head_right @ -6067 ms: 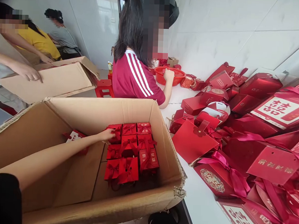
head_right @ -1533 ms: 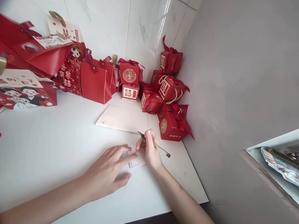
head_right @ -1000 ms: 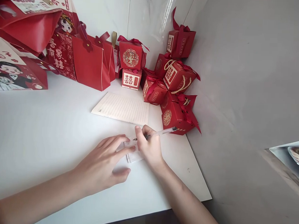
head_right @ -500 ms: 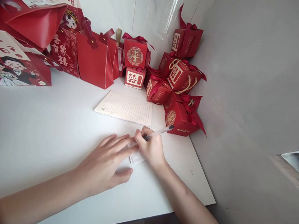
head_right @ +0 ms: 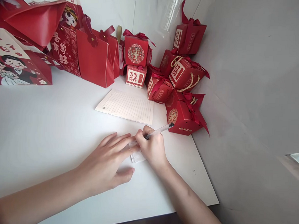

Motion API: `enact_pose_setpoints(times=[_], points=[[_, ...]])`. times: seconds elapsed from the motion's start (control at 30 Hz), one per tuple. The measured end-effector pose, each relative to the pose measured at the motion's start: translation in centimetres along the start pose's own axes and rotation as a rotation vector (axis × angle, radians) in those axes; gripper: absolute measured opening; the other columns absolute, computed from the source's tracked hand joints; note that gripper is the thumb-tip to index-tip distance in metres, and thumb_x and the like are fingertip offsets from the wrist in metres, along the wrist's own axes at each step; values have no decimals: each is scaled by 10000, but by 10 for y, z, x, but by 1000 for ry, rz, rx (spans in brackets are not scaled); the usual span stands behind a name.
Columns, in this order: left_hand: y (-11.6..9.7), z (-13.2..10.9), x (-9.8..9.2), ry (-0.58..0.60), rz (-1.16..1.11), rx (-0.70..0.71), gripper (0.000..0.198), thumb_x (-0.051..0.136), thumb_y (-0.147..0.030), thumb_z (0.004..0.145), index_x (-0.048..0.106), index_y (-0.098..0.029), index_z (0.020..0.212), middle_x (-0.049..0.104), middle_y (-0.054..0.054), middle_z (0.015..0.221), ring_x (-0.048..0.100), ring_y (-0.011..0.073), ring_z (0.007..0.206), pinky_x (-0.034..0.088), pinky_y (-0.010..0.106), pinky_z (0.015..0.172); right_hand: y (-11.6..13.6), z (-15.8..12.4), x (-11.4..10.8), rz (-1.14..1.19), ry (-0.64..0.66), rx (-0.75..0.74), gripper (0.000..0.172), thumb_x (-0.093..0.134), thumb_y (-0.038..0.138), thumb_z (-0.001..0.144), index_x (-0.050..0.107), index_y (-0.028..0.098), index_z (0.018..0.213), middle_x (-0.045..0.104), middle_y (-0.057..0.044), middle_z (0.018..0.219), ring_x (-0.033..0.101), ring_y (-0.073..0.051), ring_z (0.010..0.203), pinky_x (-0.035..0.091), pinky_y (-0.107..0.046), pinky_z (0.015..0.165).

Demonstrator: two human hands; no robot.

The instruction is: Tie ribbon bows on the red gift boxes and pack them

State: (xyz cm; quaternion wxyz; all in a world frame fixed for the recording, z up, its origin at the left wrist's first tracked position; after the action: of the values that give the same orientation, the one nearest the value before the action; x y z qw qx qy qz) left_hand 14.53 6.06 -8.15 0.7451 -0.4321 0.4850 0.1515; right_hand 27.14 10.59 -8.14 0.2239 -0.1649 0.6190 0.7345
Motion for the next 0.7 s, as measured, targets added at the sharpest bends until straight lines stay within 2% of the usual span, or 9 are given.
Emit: enact_pose_setpoints(times=[0.2, 0.27, 0.33, 0.4, 0.47, 0.53, 0.6, 0.63, 0.7], points=[[1, -1, 2, 3, 28, 14, 457, 526, -320, 792, 531, -200, 1233, 490, 85, 1374, 362, 282, 1316, 215, 528, 1096, 3, 0, -8, 80, -82, 6, 410, 469, 335, 865, 310, 223, 504, 339, 96, 367, 314, -61, 349, 293, -189, 362], [1, -1, 2, 11, 30, 19, 462, 535, -324, 790, 535, -194, 1233, 492, 90, 1376, 363, 293, 1317, 227, 537, 1093, 5, 1, -13, 36, -132, -77, 391, 440, 385, 902, 334, 226, 561, 366, 93, 409, 356, -68, 366, 330, -188, 380], [2, 0, 2, 16, 20, 22, 482, 556, -320, 776, 532, -189, 1240, 477, 97, 1392, 364, 310, 1318, 238, 549, 1091, 6, 1, -21, -64, -186, -196, 292, 451, 397, 907, 417, 223, 675, 463, 71, 519, 440, -82, 426, 388, -198, 428], [3, 0, 1, 25, -10, 33, 502, 578, -319, 766, 532, -178, 1245, 461, 107, 1408, 366, 327, 1318, 239, 567, 1092, 7, 1, -31, -179, -204, -310, 147, 502, 355, 882, 497, 217, 830, 556, 25, 675, 530, -104, 532, 447, -222, 504], [4, -1, -1, 45, -60, 45, 512, 574, -329, 784, 518, -171, 1267, 459, 118, 1410, 365, 335, 1322, 235, 585, 1094, 6, 1, -40, -282, -181, -412, 91, 531, 278, 852, 544, 219, 920, 596, -14, 787, 586, -137, 653, 490, -259, 604], [6, -2, -3, 71, -113, 47, 530, 534, -336, 828, 462, -179, 1328, 445, 124, 1419, 349, 332, 1338, 232, 593, 1096, 5, -2, -49, -384, -166, -528, 133, 498, 204, 845, 567, 224, 957, 612, -38, 839, 604, -170, 765, 507, -298, 695], [9, -2, -6, 67, -158, 46, 541, 485, -320, 865, 392, -196, 1383, 395, 122, 1454, 304, 321, 1364, 262, 570, 1094, 1, -7, -56, -476, -128, -621, 258, 441, 132, 831, 596, 237, 1008, 638, -63, 951, 609, -206, 914, 512, -328, 757], [11, -1, -9, 40, -176, 59, 525, 470, -303, 875, 391, -201, 1384, 382, 117, 1462, 289, 311, 1372, 289, 543, 1091, -2, -9, -59, -519, -100, -654, 341, 399, 90, 815, 614, 249, 1028, 646, -65, 993, 607, -218, 959, 514, -338, 762], [13, 1, -15, -58, -196, 104, 430, 461, -258, 874, 501, -198, 1298, 432, 111, 1424, 321, 291, 1355, 349, 478, 1072, -10, -16, -64, -608, -64, -701, 466, 358, 46, 788, 627, 284, 1084, 655, -57, 1045, 606, -239, 995, 517, -356, 747]])
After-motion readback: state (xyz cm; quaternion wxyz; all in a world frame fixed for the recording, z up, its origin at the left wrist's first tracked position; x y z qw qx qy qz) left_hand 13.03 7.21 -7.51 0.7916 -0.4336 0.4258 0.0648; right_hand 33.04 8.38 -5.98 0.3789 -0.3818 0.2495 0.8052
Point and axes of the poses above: each hand's wrist, its own z-axis towards the middle knuckle, its own x-axis out of the palm, y = z × x, the point moved 5 cm from there along z, towards the middle knuckle
